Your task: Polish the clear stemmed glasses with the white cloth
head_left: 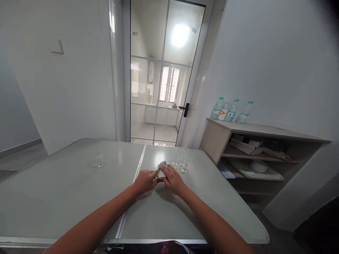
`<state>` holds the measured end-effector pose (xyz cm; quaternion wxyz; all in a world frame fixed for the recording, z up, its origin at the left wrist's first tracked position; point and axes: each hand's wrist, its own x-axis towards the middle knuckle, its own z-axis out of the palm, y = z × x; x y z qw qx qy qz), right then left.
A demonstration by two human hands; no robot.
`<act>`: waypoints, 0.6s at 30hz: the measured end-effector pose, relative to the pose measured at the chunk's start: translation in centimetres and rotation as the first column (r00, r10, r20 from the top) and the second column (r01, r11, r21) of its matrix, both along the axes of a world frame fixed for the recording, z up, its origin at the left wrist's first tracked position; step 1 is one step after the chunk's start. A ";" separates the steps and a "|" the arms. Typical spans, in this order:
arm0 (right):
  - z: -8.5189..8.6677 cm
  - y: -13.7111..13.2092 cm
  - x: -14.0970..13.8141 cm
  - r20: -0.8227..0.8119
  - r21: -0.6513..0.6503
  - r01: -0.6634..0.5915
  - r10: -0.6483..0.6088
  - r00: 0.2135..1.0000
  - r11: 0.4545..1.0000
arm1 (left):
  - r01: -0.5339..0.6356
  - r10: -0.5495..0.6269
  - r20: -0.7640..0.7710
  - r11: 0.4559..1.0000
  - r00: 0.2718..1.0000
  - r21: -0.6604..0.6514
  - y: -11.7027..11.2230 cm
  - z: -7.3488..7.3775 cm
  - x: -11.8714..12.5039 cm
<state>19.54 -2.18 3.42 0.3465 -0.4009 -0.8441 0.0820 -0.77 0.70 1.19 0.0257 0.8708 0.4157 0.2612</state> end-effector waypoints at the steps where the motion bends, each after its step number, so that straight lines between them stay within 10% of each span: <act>1: 0.0 0.1 0.0 -0.064 -0.040 0.028 -0.030 0.997 0.999 | 0.037 -0.037 0.000 0.999 0.999 0.024 -0.1 -0.1 0.0; 9: 0.0 1.5 1.0 -0.652 -0.516 -0.232 -0.203 0.731 0.824 | 0.165 -0.168 0.038 0.982 0.985 0.090 -0.5 -0.8 0.1; 18: -0.6 1.5 0.8 -0.768 -0.545 -0.277 -0.340 0.543 0.791 | 0.035 -0.038 0.270 0.999 0.962 0.018 -0.8 0.2 0.5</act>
